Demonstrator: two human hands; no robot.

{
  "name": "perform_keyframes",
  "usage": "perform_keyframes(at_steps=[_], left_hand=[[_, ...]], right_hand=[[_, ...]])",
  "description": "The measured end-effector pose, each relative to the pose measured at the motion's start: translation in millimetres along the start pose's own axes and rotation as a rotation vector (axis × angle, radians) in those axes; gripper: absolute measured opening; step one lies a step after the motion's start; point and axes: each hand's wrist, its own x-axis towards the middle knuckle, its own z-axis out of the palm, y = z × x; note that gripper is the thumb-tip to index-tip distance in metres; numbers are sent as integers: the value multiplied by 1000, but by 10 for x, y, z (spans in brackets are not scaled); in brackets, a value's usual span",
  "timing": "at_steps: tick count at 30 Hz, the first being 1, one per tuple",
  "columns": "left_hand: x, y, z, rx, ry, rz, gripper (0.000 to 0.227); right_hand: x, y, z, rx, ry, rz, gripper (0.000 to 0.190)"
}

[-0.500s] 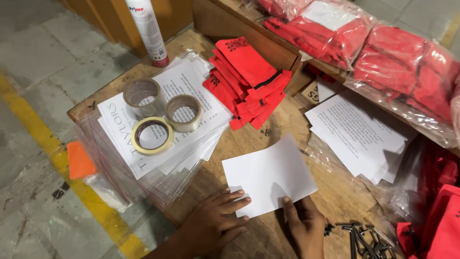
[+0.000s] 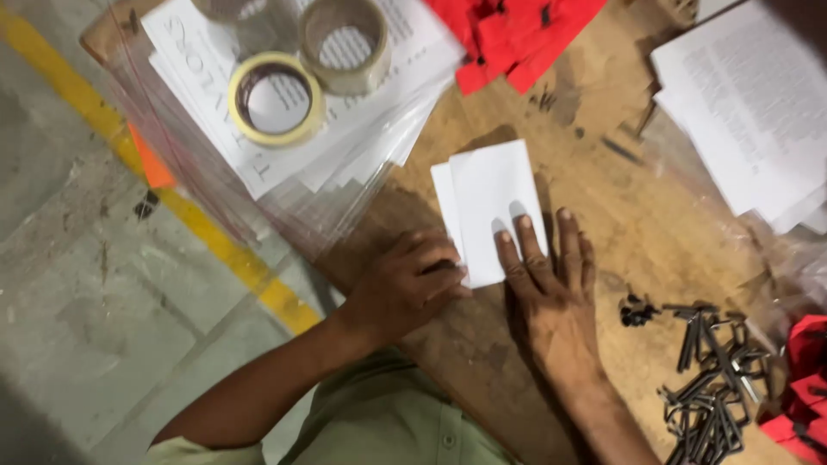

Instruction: Folding instruction sheets and placing them into red pouches along with hardware components.

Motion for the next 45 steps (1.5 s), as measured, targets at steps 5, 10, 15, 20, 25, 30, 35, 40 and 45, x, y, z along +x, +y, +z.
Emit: perform_keyframes(at_steps=[5,10,15,20,25,30,35,40,45], left_hand=[[-59,-62,71,34,40,-9,16],[-45,-58,66,49,40,-22,12],[-27,-41,55,45,46,-37,13],[-30,-35,43,27,33,-51,13],[-51,-51,77,36,31,-61,12],[-67,-52,50,79,-23,-56,23],[54,55,-2,143,-62,5,28],[242,169,-42,218,-78,129,15],[334,151,40,222,-136,204,8]], right_hand=[[-18,9,61,-32,-2,-33,62],[-56,56,131,-59,-13,-52,62],[-57,47,124,-12,-24,-85,54],[-44,22,112,-40,-48,-89,58],[-52,45,140,-56,-44,-101,60],[-39,22,104,-51,-36,-114,59],[10,-8,49,-51,-33,-119,62],[17,24,-42,-51,97,-8,67],[-73,44,-101,499,355,289,65]])
